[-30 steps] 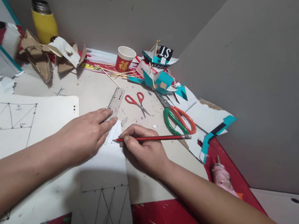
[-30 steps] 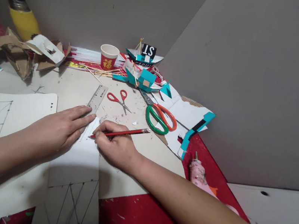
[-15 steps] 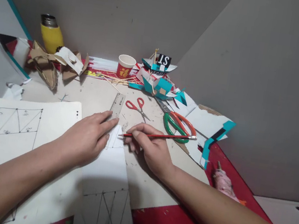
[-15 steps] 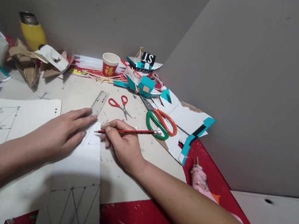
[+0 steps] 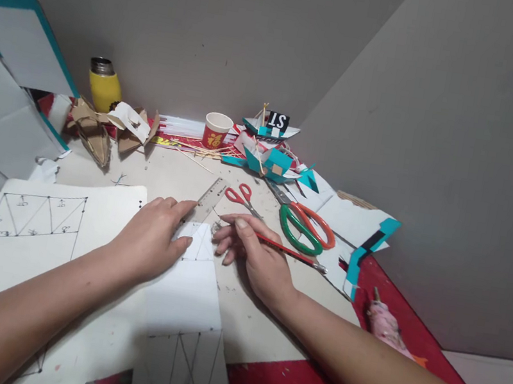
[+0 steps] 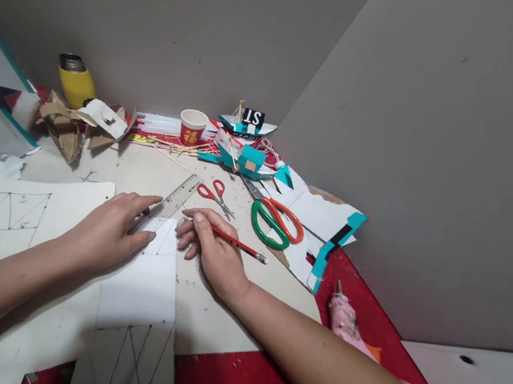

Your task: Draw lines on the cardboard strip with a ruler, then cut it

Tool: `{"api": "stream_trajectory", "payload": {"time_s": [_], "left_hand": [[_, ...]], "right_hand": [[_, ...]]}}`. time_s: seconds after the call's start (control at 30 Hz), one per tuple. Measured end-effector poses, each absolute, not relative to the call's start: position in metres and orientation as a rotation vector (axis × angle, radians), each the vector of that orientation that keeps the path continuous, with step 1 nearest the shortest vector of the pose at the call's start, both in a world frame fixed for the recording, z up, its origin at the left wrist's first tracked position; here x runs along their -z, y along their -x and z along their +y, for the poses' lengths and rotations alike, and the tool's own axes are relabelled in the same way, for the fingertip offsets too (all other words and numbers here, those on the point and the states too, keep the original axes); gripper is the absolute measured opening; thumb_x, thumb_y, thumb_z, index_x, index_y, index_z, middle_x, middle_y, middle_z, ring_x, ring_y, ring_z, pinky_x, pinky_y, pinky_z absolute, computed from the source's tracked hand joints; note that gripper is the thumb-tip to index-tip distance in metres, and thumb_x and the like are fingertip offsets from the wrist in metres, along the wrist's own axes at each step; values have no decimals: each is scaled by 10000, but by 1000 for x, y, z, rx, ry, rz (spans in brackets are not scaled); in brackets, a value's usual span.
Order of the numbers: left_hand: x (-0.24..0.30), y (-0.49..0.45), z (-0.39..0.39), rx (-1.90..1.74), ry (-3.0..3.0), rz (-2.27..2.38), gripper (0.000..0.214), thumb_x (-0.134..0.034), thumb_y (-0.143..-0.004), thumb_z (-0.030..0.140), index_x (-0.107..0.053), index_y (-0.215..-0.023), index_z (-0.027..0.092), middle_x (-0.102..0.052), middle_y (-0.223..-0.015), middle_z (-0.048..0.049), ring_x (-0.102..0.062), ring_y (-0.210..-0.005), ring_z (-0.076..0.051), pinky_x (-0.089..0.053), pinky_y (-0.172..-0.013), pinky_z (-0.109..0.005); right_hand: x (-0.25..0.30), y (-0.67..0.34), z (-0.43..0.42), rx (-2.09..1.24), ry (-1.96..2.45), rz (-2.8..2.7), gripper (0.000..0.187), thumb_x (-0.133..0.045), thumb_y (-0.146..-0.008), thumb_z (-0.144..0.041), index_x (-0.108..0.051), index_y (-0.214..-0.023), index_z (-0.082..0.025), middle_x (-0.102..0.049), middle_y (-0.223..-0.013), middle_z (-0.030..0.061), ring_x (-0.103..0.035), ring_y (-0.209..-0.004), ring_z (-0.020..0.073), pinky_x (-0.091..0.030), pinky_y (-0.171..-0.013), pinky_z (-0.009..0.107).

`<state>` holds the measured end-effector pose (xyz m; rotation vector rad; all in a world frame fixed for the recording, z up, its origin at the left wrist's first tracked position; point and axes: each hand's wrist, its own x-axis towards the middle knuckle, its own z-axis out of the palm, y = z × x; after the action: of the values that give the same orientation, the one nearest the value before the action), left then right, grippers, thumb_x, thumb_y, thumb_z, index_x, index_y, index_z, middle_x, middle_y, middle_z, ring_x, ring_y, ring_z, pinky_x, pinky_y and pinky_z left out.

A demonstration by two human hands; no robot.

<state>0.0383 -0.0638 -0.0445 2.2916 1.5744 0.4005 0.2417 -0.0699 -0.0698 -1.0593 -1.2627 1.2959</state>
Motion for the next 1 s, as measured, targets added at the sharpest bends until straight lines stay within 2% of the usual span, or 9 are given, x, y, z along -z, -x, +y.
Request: {"api": "stream_trajectory", "payload": {"time_s": [0.2, 0.33, 0.47, 0.53, 0.63, 0.7, 0.87, 1.0], "left_hand": [[42, -37, -56, -456, -2088, 1581, 575, -622, -820, 208, -584, -1389, 130, -709, -1180, -176, -638, -1074, -341, -490, -940, -476], [44, -36, -50, -580, -1953, 1561, 469, -622, -764, 196, -682, -1224, 124, -739, -1097, -173, -664, -979, -338, -489, -874, -456], [45, -32, -45, -694, -1872, 1527, 252, -523, -835, 261, -722, -965, 175, -761, -948, -101, -682, -872, -276, -496, -812, -390], [43, -29, -42, -764, -1830, 1515, 262, -475, -870, 318, -703, -893, 191, -744, -861, -71, -671, -825, -253, -493, -780, -364], [39, -23, -38, -858, -1773, 1530, 323, -419, -896, 375, -685, -889, 191, -698, -782, -50, -634, -763, -238, -477, -732, -351], [37, -20, -36, -923, -1713, 1508, 316, -449, -886, 400, -685, -907, 190, -683, -780, -41, -613, -739, -224, -465, -712, -341], [34, -16, -36, -1002, -1490, 1333, 242, -656, -758, 361, -700, -919, 185, -696, -763, -25, -590, -676, -188, -447, -668, -310], [33, -15, -37, -930, -1485, 1302, 203, -687, -738, 317, -698, -889, 182, -714, -744, -21, -604, -669, -175, -449, -658, -295]], "right_hand": [[69, -242, -70, -1287, 1069, -1273, 367, -627, -919, -516, -698, -994, -165, -717, -769, 49, -661, -604, 133, -507, -465, 211], [68, -242, -69, -1288, 1073, -1275, 371, -628, -914, -519, -690, -1000, -163, -715, -769, 50, -662, -605, 137, -506, -461, 214], [68, -241, -68, -1293, 1075, -1264, 379, -642, -902, -529, -691, -991, -165, -716, -768, 50, -662, -604, 137, -509, -456, 209], [68, -241, -68, -1293, 1074, -1251, 374, -647, -901, -526, -697, -986, -166, -716, -771, 51, -662, -606, 138, -512, -454, 207], [70, -242, -68, -1284, 1071, -1224, 369, -651, -902, -523, -705, -982, -167, -715, -773, 51, -658, -606, 137, -519, -446, 204], [71, -242, -68, -1278, 1069, -1209, 364, -655, -902, -519, -707, -981, -168, -715, -772, 49, -655, -609, 137, -525, -443, 201], [73, -243, -67, -1279, 1061, -1163, 360, -680, -882, -518, -704, -976, -172, -708, -769, 41, -651, -608, 141, -534, -427, 204], [73, -244, -66, -1284, 1067, -1131, 348, -678, -887, -505, -704, -985, -172, -704, -776, 39, -648, -614, 144, -543, -422, 210]]}}
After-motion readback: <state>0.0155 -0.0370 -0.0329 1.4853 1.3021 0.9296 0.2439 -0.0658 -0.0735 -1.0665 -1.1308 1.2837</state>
